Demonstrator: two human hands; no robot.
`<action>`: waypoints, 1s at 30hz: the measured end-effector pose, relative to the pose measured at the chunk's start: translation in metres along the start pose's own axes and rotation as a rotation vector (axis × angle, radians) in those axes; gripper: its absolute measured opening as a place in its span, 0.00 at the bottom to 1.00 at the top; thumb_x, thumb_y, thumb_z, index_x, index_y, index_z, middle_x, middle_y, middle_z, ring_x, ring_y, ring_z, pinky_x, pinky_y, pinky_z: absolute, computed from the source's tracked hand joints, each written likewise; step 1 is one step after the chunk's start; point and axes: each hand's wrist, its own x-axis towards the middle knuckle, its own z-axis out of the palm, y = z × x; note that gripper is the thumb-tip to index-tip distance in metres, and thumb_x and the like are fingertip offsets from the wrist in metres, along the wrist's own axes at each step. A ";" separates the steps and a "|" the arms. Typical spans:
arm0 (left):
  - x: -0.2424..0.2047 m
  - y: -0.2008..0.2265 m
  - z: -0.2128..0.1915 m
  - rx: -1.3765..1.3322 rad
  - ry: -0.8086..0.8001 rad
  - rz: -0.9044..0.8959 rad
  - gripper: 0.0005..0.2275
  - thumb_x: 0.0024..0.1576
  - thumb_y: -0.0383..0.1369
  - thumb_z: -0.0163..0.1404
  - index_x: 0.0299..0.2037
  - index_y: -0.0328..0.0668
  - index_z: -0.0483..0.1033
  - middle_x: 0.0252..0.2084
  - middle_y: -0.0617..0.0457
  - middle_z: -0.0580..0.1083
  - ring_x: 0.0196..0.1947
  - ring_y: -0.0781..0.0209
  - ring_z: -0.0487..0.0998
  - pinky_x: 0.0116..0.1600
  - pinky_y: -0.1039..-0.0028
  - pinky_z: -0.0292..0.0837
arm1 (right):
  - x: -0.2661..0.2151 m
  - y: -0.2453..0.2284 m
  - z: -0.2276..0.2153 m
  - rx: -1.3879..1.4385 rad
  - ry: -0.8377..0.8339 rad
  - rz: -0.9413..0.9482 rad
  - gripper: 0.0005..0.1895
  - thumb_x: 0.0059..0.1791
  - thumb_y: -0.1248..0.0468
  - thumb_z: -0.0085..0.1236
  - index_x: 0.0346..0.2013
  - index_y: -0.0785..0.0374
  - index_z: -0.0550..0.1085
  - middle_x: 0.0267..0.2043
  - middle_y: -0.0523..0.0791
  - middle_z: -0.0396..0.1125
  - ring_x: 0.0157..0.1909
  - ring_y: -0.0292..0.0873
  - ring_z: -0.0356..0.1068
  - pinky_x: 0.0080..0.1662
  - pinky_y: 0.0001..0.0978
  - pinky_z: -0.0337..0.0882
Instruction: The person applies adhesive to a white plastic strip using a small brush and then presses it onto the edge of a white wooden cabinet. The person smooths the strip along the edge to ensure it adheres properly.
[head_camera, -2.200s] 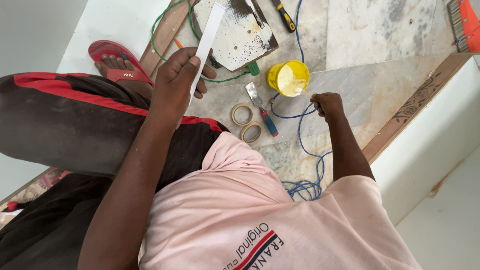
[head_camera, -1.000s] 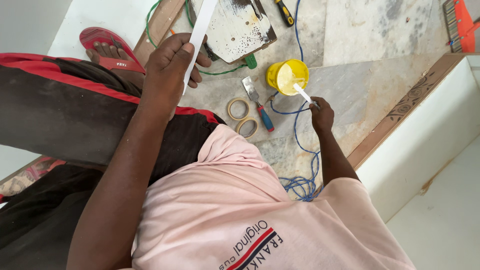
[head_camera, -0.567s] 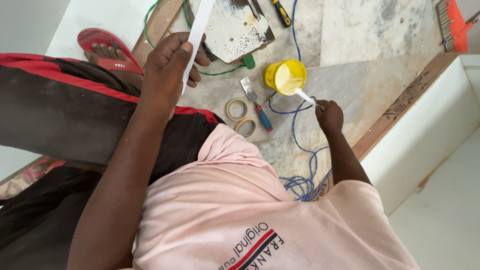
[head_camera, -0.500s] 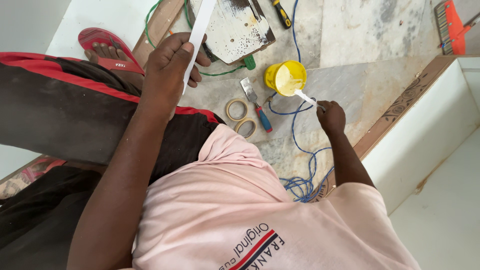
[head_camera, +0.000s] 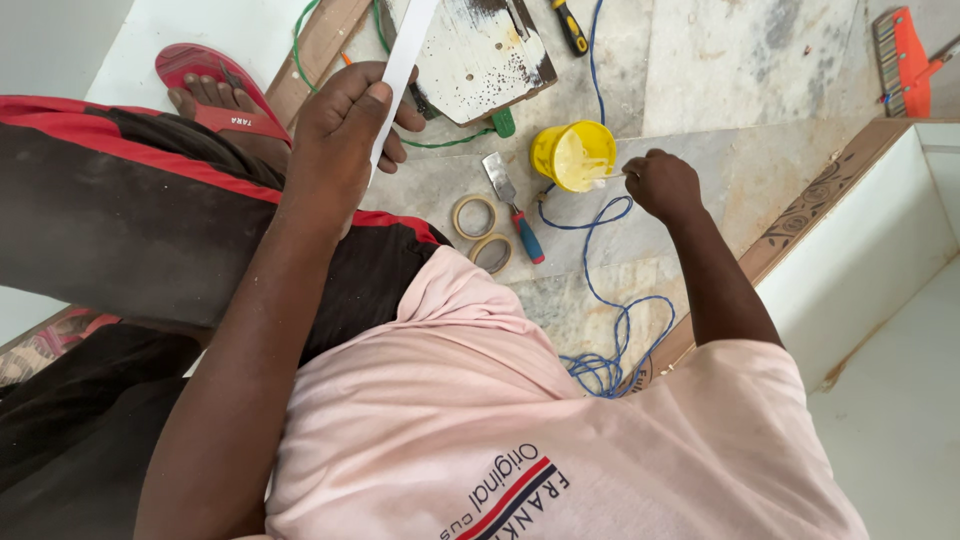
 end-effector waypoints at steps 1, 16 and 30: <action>0.000 -0.001 0.000 0.003 -0.001 -0.004 0.14 0.69 0.35 0.41 0.57 0.35 0.74 0.40 0.54 0.78 0.31 0.71 0.73 0.37 0.78 0.71 | 0.002 -0.001 0.002 -0.015 -0.019 0.002 0.09 0.51 0.59 0.56 0.42 0.51 0.82 0.39 0.47 0.72 0.42 0.52 0.73 0.43 0.46 0.73; 0.002 0.000 0.001 -0.018 -0.008 -0.022 0.14 0.69 0.35 0.41 0.57 0.34 0.74 0.40 0.53 0.78 0.31 0.70 0.73 0.37 0.77 0.71 | 0.011 0.029 -0.006 0.705 -0.260 0.409 0.11 0.52 0.60 0.54 0.42 0.62 0.80 0.26 0.44 0.69 0.25 0.44 0.66 0.32 0.37 0.69; -0.075 0.074 -0.047 -0.269 0.157 0.182 0.13 0.65 0.27 0.45 0.58 0.30 0.72 0.44 0.50 0.76 0.35 0.66 0.80 0.40 0.74 0.80 | 0.028 -0.201 -0.178 2.028 0.027 -0.411 0.16 0.59 0.53 0.56 0.48 0.64 0.71 0.37 0.44 0.66 0.38 0.42 0.66 0.44 0.37 0.70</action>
